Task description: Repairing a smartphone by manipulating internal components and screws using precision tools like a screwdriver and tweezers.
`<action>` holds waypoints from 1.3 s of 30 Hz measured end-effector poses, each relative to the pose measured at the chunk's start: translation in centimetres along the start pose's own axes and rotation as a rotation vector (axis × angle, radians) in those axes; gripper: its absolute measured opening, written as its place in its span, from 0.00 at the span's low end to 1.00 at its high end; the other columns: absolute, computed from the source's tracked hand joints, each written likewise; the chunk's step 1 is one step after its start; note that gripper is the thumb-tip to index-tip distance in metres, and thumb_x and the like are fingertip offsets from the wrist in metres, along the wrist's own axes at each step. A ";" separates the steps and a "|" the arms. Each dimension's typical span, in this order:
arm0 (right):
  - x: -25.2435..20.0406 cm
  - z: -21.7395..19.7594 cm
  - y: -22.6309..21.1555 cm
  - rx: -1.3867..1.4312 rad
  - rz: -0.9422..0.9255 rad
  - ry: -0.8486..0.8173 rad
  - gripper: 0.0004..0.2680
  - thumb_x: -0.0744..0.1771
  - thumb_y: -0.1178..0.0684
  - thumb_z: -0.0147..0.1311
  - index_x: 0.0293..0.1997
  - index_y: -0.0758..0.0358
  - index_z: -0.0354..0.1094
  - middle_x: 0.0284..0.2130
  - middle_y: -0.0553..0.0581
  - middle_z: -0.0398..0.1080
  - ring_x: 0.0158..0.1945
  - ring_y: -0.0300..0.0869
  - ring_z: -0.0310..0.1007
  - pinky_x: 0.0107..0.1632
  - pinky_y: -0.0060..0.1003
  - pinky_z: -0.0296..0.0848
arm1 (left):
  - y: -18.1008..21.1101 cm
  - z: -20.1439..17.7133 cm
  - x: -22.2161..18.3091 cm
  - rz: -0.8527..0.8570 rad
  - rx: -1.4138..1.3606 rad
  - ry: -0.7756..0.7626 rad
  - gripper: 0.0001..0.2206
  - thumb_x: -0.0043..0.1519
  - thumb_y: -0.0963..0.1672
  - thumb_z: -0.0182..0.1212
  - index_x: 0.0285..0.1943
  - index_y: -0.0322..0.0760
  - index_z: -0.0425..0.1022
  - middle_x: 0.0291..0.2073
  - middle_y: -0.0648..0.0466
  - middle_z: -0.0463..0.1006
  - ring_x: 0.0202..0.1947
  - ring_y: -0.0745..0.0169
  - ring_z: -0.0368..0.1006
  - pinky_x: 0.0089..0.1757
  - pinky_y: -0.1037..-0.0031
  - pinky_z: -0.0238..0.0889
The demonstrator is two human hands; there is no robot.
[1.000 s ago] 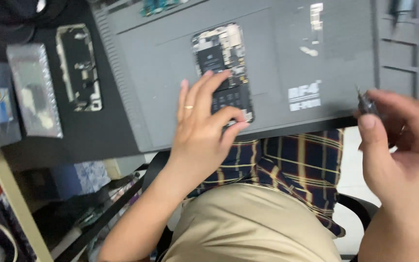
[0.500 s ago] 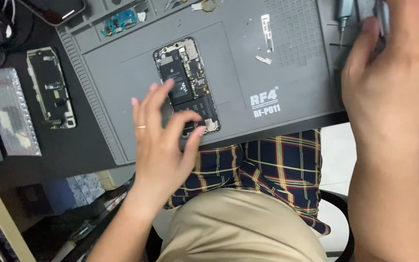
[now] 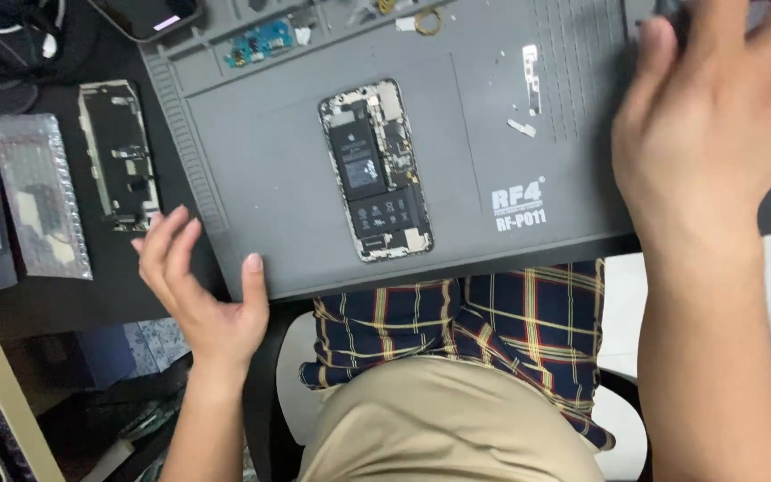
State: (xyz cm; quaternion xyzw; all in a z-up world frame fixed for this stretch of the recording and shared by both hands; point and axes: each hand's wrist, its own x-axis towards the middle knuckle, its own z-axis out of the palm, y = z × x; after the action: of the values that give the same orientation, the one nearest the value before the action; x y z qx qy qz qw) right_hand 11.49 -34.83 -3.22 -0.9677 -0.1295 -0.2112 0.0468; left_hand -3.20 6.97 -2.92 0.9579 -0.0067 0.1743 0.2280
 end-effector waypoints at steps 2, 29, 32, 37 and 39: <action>-0.2 -1.0 -0.8 0.152 0.000 0.026 0.14 0.86 0.53 0.40 0.62 0.80 0.67 0.53 0.77 0.64 0.55 0.69 0.67 0.52 0.59 0.66 | -1.5 0.2 -0.7 0.012 0.041 0.030 0.22 0.74 0.48 0.60 0.73 0.37 0.62 0.73 0.42 0.64 0.79 0.32 0.55 0.78 0.33 0.34; -9.1 -2.8 -11.2 0.737 0.042 -0.171 0.10 0.78 0.54 0.48 0.55 0.78 0.66 0.39 0.63 0.79 0.38 0.49 0.80 0.42 0.37 0.69 | -3.4 2.8 -1.2 0.172 0.178 0.291 0.14 0.71 0.50 0.53 0.56 0.40 0.76 0.54 0.45 0.79 0.60 0.38 0.75 0.70 0.47 0.49; -9.6 -2.1 -10.9 0.726 0.011 -0.146 0.10 0.78 0.57 0.51 0.55 0.80 0.70 0.42 0.66 0.79 0.38 0.50 0.79 0.44 0.39 0.70 | -3.4 2.7 -1.3 0.171 0.179 0.282 0.13 0.70 0.49 0.54 0.56 0.41 0.77 0.54 0.46 0.79 0.61 0.41 0.74 0.70 0.48 0.48; -10.3 -1.4 -10.0 0.602 -0.089 -0.126 0.09 0.78 0.57 0.56 0.55 0.77 0.72 0.47 0.68 0.78 0.41 0.56 0.77 0.47 0.45 0.71 | -3.3 2.8 -1.1 0.197 0.184 0.310 0.13 0.70 0.49 0.53 0.53 0.40 0.79 0.53 0.46 0.79 0.59 0.42 0.75 0.68 0.47 0.51; -10.4 -1.6 -10.0 0.608 -0.102 -0.117 0.08 0.78 0.57 0.56 0.55 0.78 0.72 0.47 0.69 0.78 0.41 0.55 0.77 0.46 0.45 0.72 | -3.4 2.7 -1.1 0.195 0.182 0.309 0.13 0.70 0.49 0.53 0.53 0.41 0.80 0.53 0.47 0.79 0.60 0.43 0.74 0.68 0.48 0.51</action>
State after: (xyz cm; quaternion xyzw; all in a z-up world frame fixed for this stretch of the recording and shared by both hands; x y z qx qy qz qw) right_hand -0.92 -27.87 -5.78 -0.9122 -0.2374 -0.1086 0.3158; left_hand -3.01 8.71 -7.03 0.9313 -0.0488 0.3401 0.1208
